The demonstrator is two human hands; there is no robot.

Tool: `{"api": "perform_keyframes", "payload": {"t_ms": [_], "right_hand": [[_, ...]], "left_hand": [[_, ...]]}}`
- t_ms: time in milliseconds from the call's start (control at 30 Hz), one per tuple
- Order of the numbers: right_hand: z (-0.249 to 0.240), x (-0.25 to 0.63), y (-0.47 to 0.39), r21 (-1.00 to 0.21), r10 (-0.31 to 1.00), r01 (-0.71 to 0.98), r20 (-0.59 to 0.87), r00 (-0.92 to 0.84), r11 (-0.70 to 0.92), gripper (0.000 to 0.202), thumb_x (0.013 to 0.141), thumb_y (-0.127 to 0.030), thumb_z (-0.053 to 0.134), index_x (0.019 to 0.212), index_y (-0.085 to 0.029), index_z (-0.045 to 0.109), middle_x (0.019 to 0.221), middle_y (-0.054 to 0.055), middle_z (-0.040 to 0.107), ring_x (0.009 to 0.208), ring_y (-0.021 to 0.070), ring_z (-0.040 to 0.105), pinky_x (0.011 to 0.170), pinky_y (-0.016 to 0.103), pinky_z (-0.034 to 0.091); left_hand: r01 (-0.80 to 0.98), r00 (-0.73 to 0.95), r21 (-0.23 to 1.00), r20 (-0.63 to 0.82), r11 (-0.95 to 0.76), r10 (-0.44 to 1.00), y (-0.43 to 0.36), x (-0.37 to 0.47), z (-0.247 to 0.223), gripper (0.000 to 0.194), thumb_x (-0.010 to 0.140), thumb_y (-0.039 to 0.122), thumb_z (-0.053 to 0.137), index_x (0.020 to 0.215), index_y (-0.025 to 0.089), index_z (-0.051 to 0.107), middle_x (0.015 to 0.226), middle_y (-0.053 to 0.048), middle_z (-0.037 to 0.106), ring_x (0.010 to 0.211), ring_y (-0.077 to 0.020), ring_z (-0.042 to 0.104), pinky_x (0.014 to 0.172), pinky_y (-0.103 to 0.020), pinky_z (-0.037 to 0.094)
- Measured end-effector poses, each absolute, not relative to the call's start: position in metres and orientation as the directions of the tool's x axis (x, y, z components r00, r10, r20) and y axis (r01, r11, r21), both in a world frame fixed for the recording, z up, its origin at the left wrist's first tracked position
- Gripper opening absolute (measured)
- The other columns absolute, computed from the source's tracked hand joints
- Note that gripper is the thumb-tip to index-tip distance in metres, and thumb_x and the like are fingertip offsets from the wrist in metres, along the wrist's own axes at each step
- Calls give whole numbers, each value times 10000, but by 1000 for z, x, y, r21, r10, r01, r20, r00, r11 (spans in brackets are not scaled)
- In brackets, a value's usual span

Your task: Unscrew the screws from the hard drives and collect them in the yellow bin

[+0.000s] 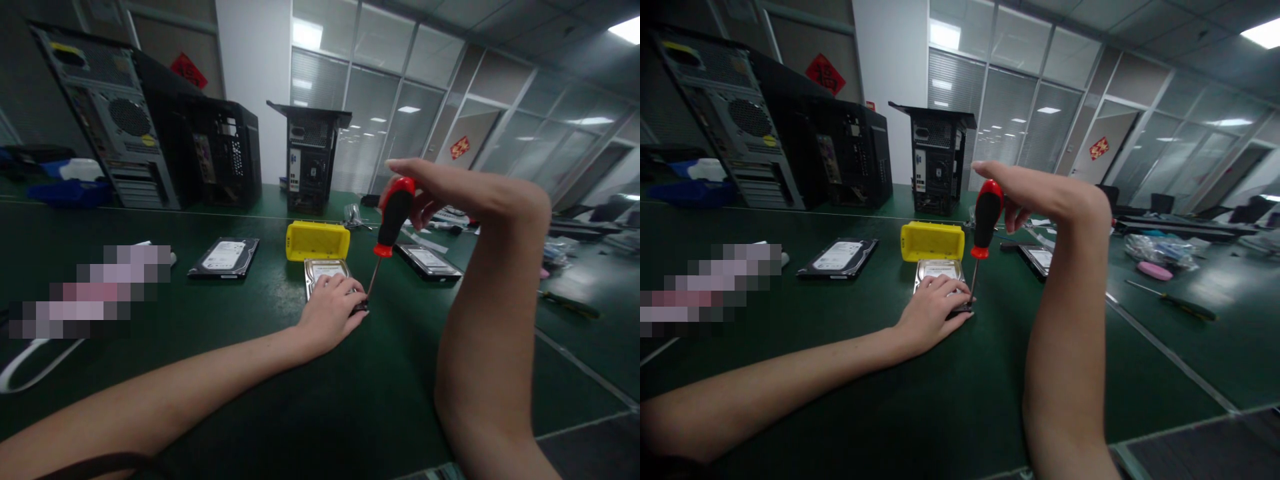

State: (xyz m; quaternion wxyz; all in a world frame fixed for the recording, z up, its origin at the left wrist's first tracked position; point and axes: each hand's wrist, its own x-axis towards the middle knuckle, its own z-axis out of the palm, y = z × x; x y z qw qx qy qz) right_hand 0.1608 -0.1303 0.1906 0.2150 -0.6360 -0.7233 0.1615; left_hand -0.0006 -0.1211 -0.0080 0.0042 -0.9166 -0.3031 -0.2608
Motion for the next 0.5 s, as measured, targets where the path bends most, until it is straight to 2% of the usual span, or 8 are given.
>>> {"api": "perform_keyframes", "payload": {"t_ms": [67, 167, 300, 433, 500], "right_hand": [[190, 160, -131, -532, 989, 834, 94, -111, 144, 522, 880, -554, 377, 1007, -119, 636, 917, 140, 676, 664, 201, 624, 644, 353, 530], [190, 159, -131, -521, 970, 818, 112, -217, 243, 376, 892, -440, 437, 1064, -158, 615, 999, 110, 662, 740, 199, 644, 637, 310, 539], [191, 159, -130, -476, 928, 797, 150, -342, 371, 366, 885, -476, 459, 1060, -185, 595, 966, 84, 653, 691, 180, 644, 578, 287, 532], [191, 161, -129, -426, 937, 834, 154, -314, 349, 393, 883, -484, 464, 1113, -185, 576, 831, 68, 648, 596, 157, 613, 540, 283, 511], [191, 162, -128, -425, 942, 841, 150, -300, 336, 377, 889, -486, 452, 1071, -185, 590, 810, 66, 647, 601, 154, 611, 541, 277, 507]], "left_hand": [[556, 680, 154, 480, -817, 554, -121, -1, -8, 222, 898, 326, 545, 1056, 202, 642, 1130, -16, 613, 1059, -218, 499, 891, -399, 338], [556, 679, 158, 480, -816, 556, -121, -1, -9, 228, 901, 333, 539, 1056, 201, 640, 1129, -15, 612, 1057, -217, 498, 888, -400, 341], [562, 677, 150, 480, -813, 557, -121, -1, -9, 231, 901, 341, 538, 1056, 202, 639, 1125, -13, 608, 1057, -215, 494, 880, -396, 347], [569, 678, 158, 466, -807, 569, -122, -2, -7, 230, 901, 334, 538, 1062, 204, 638, 1137, -14, 607, 1067, -216, 493, 893, -395, 343], [569, 677, 164, 464, -806, 572, -123, -2, -6, 228, 909, 335, 524, 1060, 208, 639, 1139, -15, 610, 1068, -216, 494, 892, -394, 341]]}}
